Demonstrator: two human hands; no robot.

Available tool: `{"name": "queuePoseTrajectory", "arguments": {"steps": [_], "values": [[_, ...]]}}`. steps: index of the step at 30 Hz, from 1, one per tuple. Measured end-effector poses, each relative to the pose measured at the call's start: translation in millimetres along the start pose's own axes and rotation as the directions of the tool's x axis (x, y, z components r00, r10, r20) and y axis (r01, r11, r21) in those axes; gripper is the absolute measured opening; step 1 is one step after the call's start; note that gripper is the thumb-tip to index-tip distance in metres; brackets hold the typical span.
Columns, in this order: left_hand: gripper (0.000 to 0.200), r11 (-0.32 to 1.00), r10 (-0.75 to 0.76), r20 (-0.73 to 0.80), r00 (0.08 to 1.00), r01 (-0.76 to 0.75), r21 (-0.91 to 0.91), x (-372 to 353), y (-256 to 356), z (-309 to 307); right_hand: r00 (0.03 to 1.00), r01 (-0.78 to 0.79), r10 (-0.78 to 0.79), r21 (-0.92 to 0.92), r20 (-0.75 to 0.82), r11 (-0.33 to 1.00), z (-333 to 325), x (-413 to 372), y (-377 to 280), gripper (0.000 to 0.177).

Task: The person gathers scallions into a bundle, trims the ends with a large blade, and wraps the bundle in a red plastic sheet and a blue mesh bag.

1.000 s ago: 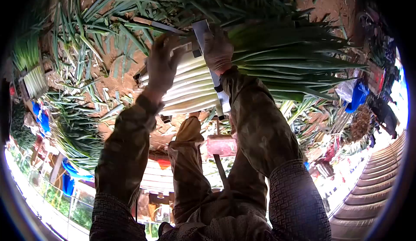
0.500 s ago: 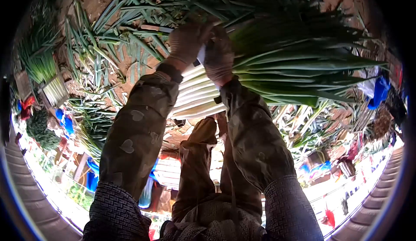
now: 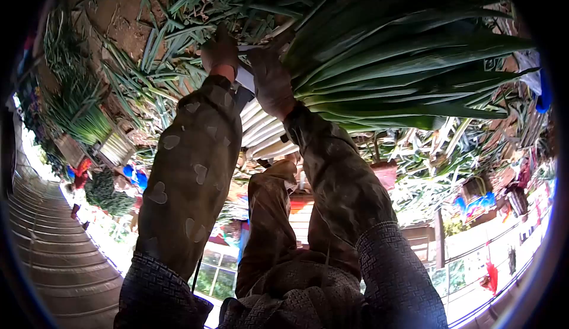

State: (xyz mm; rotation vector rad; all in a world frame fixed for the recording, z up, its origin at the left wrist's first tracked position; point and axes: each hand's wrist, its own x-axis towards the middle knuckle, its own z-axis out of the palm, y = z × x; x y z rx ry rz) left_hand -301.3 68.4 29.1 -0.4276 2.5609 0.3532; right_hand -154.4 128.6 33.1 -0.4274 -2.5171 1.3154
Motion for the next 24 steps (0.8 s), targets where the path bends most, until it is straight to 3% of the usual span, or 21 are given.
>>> {"name": "queuePoseTrajectory", "arguments": {"steps": [2,5,6,9,10,12,15,17,18,21,24], "values": [[0.052,0.995,0.049,-0.046,0.998,-0.044,0.087,10.3,1.6,4.2,1.000,-0.013,0.013,0.043,-0.015,0.999,-3.5,-5.7,-1.2,0.050],[0.052,0.976,0.177,0.017,0.984,-0.178,0.122,24.1,-5.5,15.7,0.994,0.108,-0.107,0.025,-0.021,0.994,-25.2,-19.6,14.2,0.057],[0.050,0.994,0.084,-0.037,0.996,-0.081,0.076,11.5,9.6,10.9,0.990,0.112,-0.107,-0.059,0.087,0.992,-23.7,-22.6,20.8,0.060],[0.047,0.993,0.055,-0.031,0.998,-0.058,-0.105,22.2,10.8,23.0,0.996,0.050,-0.032,-0.210,0.086,0.976,-8.6,-13.0,20.1,0.057],[0.048,0.996,0.047,0.044,0.998,-0.043,-0.082,25.4,9.8,20.8,0.997,0.014,0.005,-0.248,0.074,0.969,-5.5,-12.6,17.2,0.055],[0.047,0.982,0.190,0.016,0.982,-0.190,0.024,20.0,3.9,17.9,0.996,-0.073,0.084,-0.318,0.021,0.945,5.7,-11.9,8.6,0.053],[0.048,0.966,0.255,0.058,0.965,-0.257,0.024,13.6,18.9,8.3,0.999,-0.019,0.008,-0.302,-0.038,0.953,2.1,-7.9,8.9,0.053],[0.051,0.985,0.092,0.075,0.993,-0.080,-0.153,0.6,26.7,-1.2,0.998,-0.017,-0.007,-0.365,-0.065,0.931,1.0,-12.5,2.8,0.048],[0.068,0.970,0.218,0.056,0.974,-0.211,-0.119,9.6,11.8,9.3,0.998,-0.028,0.002,-0.394,-0.065,0.919,4.3,-14.0,6.1,0.047],[0.071,0.968,0.203,-0.032,0.979,-0.206,-0.143,10.3,14.2,16.6,0.997,-0.056,0.028,-0.432,-0.069,0.900,11.9,-12.4,11.8,0.043],[0.071,0.966,0.216,0.003,0.976,-0.213,-0.148,34.5,7.2,43.2,0.999,-0.042,0.031,-0.419,-0.033,0.907,15.1,-12.3,20.8,0.041]]}}
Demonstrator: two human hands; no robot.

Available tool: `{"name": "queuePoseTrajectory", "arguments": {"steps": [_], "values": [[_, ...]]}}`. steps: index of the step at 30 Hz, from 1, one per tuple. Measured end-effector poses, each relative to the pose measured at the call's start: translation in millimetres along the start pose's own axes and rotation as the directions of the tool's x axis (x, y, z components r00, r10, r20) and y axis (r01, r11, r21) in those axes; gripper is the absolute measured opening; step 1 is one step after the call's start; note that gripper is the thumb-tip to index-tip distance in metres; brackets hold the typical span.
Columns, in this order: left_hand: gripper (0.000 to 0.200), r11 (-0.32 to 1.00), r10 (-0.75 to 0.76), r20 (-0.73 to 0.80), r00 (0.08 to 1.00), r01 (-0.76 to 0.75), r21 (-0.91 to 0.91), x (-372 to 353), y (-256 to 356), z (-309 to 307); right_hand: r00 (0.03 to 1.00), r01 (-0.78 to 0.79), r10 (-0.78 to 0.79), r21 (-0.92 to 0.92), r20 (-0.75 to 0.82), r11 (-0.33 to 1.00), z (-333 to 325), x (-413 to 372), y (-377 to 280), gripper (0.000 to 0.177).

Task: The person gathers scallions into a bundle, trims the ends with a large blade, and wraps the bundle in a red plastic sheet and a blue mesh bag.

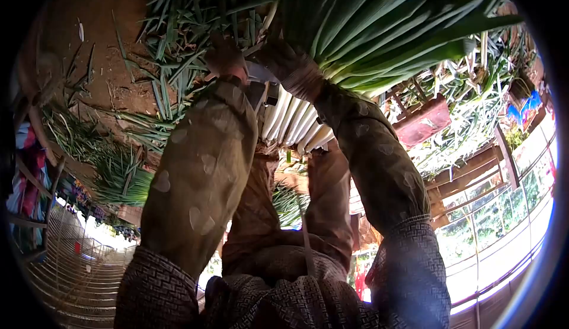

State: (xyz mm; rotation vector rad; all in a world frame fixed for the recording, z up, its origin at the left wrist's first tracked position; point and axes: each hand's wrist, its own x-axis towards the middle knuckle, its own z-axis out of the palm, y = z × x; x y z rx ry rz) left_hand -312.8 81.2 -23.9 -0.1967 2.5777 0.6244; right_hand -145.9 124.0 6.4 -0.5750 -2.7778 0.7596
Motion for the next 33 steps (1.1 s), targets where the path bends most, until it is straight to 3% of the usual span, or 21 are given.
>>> {"name": "queuePoseTrajectory", "arguments": {"steps": [4,6,7,9,10,11,12,13,15,16,17,19,21,22,23,25,28,31,33], "values": [[0.073,0.997,0.036,0.047,0.998,-0.032,-0.072,19.4,-13.0,19.0,0.998,0.022,-0.020,0.018,-0.067,1.000,11.3,10.4,6.3,0.043],[0.074,0.994,0.091,-0.028,0.995,-0.092,-0.058,9.3,-16.3,14.7,0.994,0.003,0.003,0.057,-0.106,0.998,1.3,5.0,-2.1,0.041],[0.074,0.990,0.125,-0.067,0.990,-0.129,-0.063,9.1,-11.5,14.1,0.998,-0.038,0.042,0.092,-0.043,0.995,-7.8,6.3,-6.4,0.039],[0.066,0.995,0.096,-0.036,0.995,-0.096,-0.004,15.1,-11.8,15.3,0.972,-0.226,0.234,0.146,-0.036,0.963,-37.3,1.4,-27.8,0.036],[0.063,0.994,0.109,-0.022,0.994,-0.109,0.011,15.7,-16.6,17.2,0.936,-0.324,0.351,0.306,-0.035,0.895,-54.1,-3.0,-37.2,0.033],[0.060,0.992,0.121,-0.005,0.993,-0.121,0.028,15.1,-20.4,18.0,0.897,-0.410,0.441,0.334,-0.019,0.849,-64.3,-13.5,-47.2,0.023],[0.051,0.987,0.080,0.057,0.995,-0.087,0.136,10.0,-7.5,8.6,0.809,-0.545,0.588,0.392,0.013,0.741,-61.9,-26.2,-59.0,0.020],[0.050,0.972,0.152,0.102,0.983,-0.167,0.165,11.1,-11.7,6.6,0.696,-0.659,0.716,0.442,0.053,0.609,-49.2,-42.3,-72.7,0.018],[0.048,0.922,0.291,0.190,0.938,-0.328,0.207,15.1,-18.8,7.1,0.455,-0.845,0.843,0.438,0.288,0.306,-6.3,-76.4,-101.2,0.017],[0.053,0.985,0.147,0.173,0.974,-0.160,0.063,10.2,-12.4,6.4,0.448,-0.883,0.795,0.344,0.410,0.320,15.4,-89.0,-107.3,0.029],[0.056,0.990,0.098,0.147,0.984,-0.112,0.091,6.5,-6.3,5.4,0.434,-0.892,0.769,0.342,0.469,0.295,36.6,-101.6,-117.7,0.031],[0.062,0.989,0.005,0.083,0.997,-0.017,0.147,1.4,2.1,2.5,0.194,-0.926,0.719,0.367,0.668,-0.091,51.6,-87.1,-131.8,0.034],[0.067,0.986,0.033,0.088,0.996,-0.047,0.163,3.1,-0.6,3.5,0.274,-0.953,0.814,0.259,0.511,0.158,61.4,-69.2,-135.2,0.027],[0.069,0.982,0.059,0.085,0.995,-0.073,0.172,5.3,-4.1,3.7,0.563,-0.815,0.706,0.146,0.430,0.561,59.3,-63.0,-133.8,0.021],[0.070,0.978,0.085,0.083,0.993,-0.099,0.182,7.3,-7.1,3.7,0.587,-0.788,0.695,0.097,0.415,0.608,55.9,-57.1,-133.2,0.017],[0.070,0.979,0.119,0.076,0.990,-0.130,0.159,6.8,-5.9,4.7,0.462,-0.849,0.730,0.016,0.504,0.527,64.3,-50.0,-129.7,0.012],[0.068,0.996,0.062,0.094,0.994,-0.069,0.063,2.1,4.1,2.0,0.552,-0.833,0.735,0.210,0.394,0.513,61.7,-57.1,-129.6,0.009],[0.060,0.998,0.062,0.070,0.996,-0.060,-0.029,-2.3,8.7,0.1,0.572,-0.819,0.720,0.233,0.392,0.524,66.3,-59.9,-129.2,0.009],[0.057,0.993,0.107,0.041,0.993,-0.105,-0.054,-0.3,6.7,3.2,0.408,-0.842,0.835,0.506,0.369,0.188,67.0,-57.6,-133.3,0.010]]}}
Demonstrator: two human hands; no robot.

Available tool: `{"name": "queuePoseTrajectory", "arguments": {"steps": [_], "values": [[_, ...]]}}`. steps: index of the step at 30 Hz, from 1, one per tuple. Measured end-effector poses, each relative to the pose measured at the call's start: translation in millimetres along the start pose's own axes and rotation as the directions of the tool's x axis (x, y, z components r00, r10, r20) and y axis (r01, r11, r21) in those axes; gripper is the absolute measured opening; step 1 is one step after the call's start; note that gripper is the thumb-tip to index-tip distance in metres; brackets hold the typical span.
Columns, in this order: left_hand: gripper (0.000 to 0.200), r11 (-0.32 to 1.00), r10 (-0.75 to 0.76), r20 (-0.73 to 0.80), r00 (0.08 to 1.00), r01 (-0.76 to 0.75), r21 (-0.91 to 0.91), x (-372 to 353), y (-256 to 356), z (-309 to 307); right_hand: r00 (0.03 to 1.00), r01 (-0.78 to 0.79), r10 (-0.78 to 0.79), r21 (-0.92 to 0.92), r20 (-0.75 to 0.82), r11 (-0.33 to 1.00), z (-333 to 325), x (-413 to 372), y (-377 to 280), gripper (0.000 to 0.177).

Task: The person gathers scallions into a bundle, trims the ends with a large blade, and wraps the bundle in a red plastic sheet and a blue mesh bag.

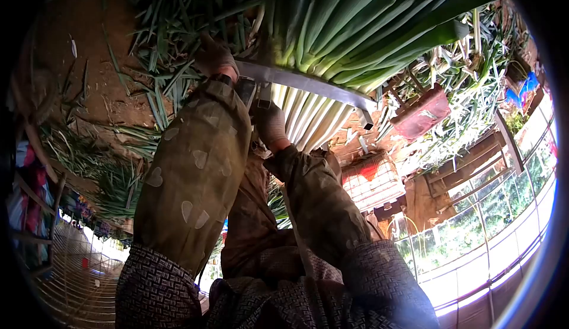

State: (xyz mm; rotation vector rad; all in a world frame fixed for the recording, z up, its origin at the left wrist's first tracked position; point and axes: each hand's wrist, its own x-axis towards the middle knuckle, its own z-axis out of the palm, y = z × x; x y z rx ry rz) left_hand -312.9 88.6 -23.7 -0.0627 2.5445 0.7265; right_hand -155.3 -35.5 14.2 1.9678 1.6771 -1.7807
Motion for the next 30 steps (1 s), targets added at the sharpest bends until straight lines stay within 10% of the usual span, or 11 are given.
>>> {"name": "queuePoseTrajectory", "arguments": {"steps": [5,10,11,15,18,22,25,30], "values": [[0.061,0.964,0.199,0.011,0.980,-0.198,0.179,-0.8,-7.5,1.1,0.977,-0.209,0.209,0.404,0.045,0.891,-9.4,10.4,-17.7,0.017],[0.062,0.990,-0.094,0.063,0.994,0.086,0.116,2.1,-2.3,-0.8,0.956,-0.293,0.261,0.394,0.135,0.871,-28.9,1.5,-22.0,0.020],[0.060,0.988,-0.093,0.065,0.993,0.084,0.130,3.3,-3.6,0.0,0.998,-0.056,0.054,0.110,0.021,0.992,-38.7,-7.8,-22.4,0.023],[0.051,0.798,0.385,0.151,0.910,-0.411,0.441,10.5,-30.7,3.8,0.953,0.104,-0.040,0.201,-0.301,0.974,-91.0,-47.9,-14.3,0.038],[0.048,0.711,0.501,0.163,0.850,-0.512,0.483,24.2,-49.7,17.8,0.779,0.152,-0.393,-0.461,-0.488,0.874,-165.2,-53.9,4.4,0.064],[0.047,0.816,0.444,0.114,0.889,-0.454,0.358,38.4,-81.0,27.2,0.740,0.042,-0.309,-0.418,-0.598,0.908,-238.2,-29.4,31.1,0.098],[0.047,0.914,0.334,0.106,0.937,-0.349,0.208,40.8,-74.9,28.0,0.769,0.203,-0.250,-0.145,-0.588,0.968,-279.3,19.6,2.6,0.118],[0.055,0.909,0.330,0.074,0.941,-0.338,0.245,82.5,-104.2,51.1,0.655,0.678,-0.436,0.226,-0.617,0.699,-309.6,106.8,-76.0,0.115]]}}
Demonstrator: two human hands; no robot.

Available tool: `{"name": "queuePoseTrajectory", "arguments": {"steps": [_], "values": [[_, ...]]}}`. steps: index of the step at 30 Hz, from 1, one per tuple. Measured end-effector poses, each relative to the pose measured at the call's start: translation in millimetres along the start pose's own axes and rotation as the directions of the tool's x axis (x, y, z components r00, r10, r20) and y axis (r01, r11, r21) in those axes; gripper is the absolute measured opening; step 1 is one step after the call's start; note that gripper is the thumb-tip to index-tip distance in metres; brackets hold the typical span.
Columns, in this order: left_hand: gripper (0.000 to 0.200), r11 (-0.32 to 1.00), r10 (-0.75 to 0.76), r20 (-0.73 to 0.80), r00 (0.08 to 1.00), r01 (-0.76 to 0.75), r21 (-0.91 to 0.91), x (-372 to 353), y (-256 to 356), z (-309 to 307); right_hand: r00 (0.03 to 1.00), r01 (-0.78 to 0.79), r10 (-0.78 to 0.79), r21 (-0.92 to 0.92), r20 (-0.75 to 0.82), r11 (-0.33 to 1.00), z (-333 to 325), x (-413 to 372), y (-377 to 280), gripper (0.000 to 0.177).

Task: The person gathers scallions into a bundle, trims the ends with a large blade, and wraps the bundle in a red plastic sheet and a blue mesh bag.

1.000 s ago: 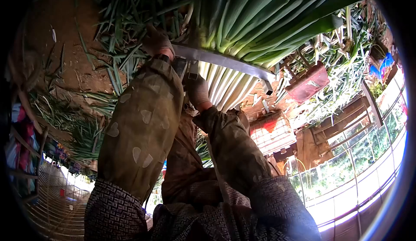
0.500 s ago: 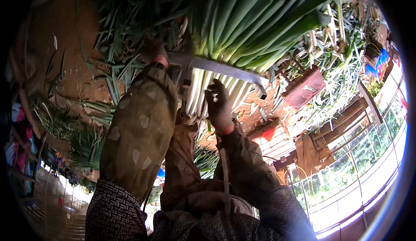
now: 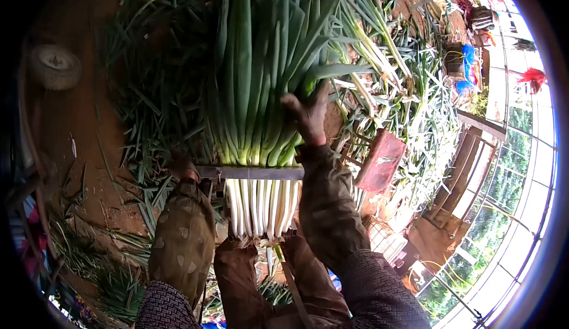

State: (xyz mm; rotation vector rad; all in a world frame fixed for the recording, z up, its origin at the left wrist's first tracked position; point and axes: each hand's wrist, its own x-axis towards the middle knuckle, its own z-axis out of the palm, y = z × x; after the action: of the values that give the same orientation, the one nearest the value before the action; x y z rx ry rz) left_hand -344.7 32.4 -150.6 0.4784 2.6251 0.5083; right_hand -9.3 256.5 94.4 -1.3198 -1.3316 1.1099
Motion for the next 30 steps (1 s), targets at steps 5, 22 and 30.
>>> {"name": "queuePoseTrajectory", "arguments": {"steps": [5,22,30], "values": [[0.062,0.938,-0.299,0.130,0.945,0.316,-0.143,-65.0,124.9,-97.8,0.983,0.109,-0.183,-0.840,0.012,0.531,36.5,34.2,0.2,0.122],[0.122,0.522,0.853,-0.147,0.501,-0.826,0.214,-144.0,310.5,-28.6,0.979,-0.008,-0.154,-0.776,-0.135,0.631,8.0,23.7,13.5,0.112],[0.122,0.650,0.760,-0.053,0.647,-0.757,0.068,-141.2,333.7,-21.6,0.997,0.020,-0.075,-0.812,-0.029,0.583,2.1,47.7,26.9,0.099]]}}
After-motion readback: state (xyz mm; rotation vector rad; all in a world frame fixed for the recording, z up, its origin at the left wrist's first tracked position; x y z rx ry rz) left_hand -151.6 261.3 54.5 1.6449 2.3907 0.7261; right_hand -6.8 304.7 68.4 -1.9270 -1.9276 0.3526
